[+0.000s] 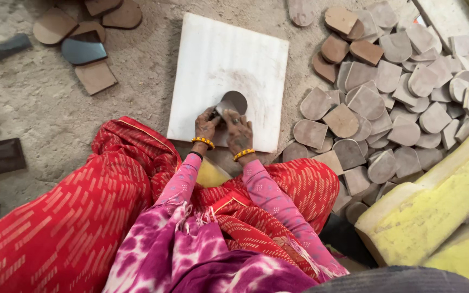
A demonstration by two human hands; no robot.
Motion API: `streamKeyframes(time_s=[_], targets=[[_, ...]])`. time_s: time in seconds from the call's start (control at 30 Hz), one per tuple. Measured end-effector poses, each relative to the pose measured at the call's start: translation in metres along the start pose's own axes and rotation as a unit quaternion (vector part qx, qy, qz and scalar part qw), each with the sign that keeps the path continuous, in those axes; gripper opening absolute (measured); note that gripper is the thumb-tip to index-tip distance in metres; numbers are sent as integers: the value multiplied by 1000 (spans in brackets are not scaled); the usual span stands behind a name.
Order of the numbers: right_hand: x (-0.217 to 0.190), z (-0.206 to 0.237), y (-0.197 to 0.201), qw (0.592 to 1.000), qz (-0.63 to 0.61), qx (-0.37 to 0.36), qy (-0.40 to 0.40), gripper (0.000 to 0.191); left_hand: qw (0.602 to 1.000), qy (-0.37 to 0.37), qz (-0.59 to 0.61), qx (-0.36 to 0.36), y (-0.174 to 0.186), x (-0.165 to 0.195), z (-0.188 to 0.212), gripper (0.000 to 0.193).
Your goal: The person sits on the floor and grinds small dark stone pieces against a flat white grinding slab, rubbing each piece back and forth to smooth its surface, then sets finished pieces aside and picks up new ones from the surrounding piles.
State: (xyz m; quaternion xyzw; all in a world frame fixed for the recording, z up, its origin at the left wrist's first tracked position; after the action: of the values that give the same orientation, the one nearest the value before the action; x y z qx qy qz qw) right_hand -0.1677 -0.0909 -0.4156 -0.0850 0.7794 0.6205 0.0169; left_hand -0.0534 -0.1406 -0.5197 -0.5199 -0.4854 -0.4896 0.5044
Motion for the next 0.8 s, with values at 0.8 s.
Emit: streamKeyframes(time_s=[0.8], targets=[[43, -49, -29, 998, 27, 2, -52, 56, 952, 204, 230, 0, -3, -22, -4, 46]])
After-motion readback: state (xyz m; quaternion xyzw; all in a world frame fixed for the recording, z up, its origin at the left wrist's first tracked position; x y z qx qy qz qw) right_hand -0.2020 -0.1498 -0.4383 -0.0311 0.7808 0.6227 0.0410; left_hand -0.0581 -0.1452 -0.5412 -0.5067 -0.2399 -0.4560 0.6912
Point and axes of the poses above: each hand's wrist, its own z-axis away from the middle knuckle, its own y-axis out of the back of the hand, x = y × z, the point moved 3 cm from there along -z, towards the middle knuckle, and after that the axes turned 12 degrees about z, right-handed, at the moved point
